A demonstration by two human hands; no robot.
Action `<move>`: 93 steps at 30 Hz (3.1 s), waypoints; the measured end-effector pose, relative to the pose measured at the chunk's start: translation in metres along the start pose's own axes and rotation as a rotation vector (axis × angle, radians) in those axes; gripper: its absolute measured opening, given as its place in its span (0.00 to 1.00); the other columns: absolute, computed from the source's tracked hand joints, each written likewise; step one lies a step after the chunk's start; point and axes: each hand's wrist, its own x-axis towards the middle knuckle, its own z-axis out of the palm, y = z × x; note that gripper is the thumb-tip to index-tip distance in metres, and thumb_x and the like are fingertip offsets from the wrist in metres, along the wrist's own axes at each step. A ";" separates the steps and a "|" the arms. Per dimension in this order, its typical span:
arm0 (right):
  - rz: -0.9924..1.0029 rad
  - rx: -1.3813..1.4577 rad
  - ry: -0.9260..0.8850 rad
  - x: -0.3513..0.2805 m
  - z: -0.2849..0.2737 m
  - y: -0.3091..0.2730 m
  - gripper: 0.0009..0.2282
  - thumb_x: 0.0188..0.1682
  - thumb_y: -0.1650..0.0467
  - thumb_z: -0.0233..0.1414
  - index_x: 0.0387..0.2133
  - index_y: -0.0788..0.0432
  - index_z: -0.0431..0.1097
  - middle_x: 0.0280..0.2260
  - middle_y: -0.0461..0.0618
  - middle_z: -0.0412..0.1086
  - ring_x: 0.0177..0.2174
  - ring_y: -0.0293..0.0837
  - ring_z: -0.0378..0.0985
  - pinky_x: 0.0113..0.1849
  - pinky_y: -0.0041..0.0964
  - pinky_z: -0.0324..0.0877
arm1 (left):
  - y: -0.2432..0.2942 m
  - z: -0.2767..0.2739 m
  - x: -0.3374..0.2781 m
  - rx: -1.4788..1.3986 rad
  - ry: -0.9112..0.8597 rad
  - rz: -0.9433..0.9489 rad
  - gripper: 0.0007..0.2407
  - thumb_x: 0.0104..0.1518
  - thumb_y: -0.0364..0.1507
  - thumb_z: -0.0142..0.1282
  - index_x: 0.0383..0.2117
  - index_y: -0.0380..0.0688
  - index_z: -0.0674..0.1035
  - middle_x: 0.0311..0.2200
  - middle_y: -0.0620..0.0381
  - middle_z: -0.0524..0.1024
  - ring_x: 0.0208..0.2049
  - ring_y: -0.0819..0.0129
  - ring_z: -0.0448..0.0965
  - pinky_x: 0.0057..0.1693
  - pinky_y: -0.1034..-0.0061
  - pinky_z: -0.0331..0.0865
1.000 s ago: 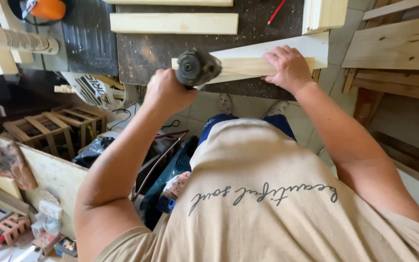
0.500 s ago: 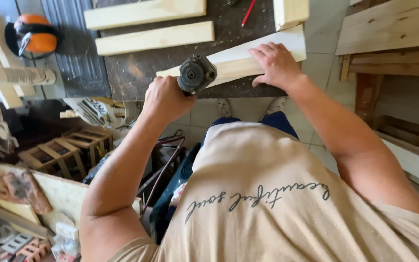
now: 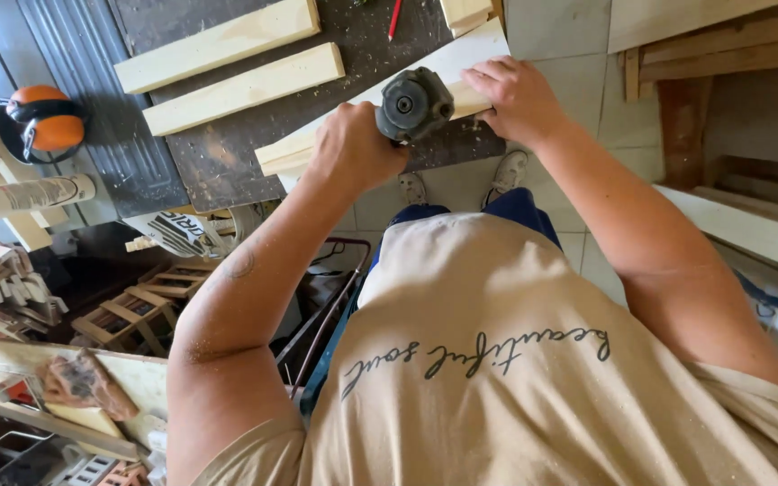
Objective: Assembling wooden slats by applying wood glue and then fastening them together using a pneumatic nail gun on a workbench.
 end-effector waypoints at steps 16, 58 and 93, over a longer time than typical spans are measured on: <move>0.078 0.190 -0.450 0.046 -0.018 -0.019 0.32 0.35 0.60 0.72 0.53 0.62 0.72 0.44 0.57 0.77 0.44 0.53 0.78 0.47 0.51 0.77 | -0.165 -0.027 -0.162 -0.540 0.331 -0.282 0.12 0.48 0.24 0.60 0.40 0.47 0.81 0.35 0.55 0.83 0.36 0.57 0.82 0.40 0.60 0.77; -0.108 -0.079 -0.148 0.042 0.019 -0.026 0.31 0.44 0.63 0.68 0.62 0.61 0.73 0.49 0.56 0.77 0.47 0.54 0.72 0.49 0.47 0.71 | -0.196 -0.022 -0.106 -0.253 0.060 -0.451 0.13 0.47 0.36 0.56 0.28 0.38 0.81 0.29 0.42 0.81 0.30 0.39 0.79 0.37 0.55 0.75; 0.006 -0.033 -0.235 0.047 0.011 -0.039 0.39 0.46 0.59 0.62 0.69 0.64 0.55 0.65 0.61 0.63 0.63 0.56 0.62 0.63 0.51 0.59 | -0.072 -0.005 -0.039 -0.062 -0.007 0.029 0.09 0.50 0.35 0.57 0.23 0.43 0.81 0.20 0.51 0.79 0.24 0.55 0.78 0.27 0.63 0.72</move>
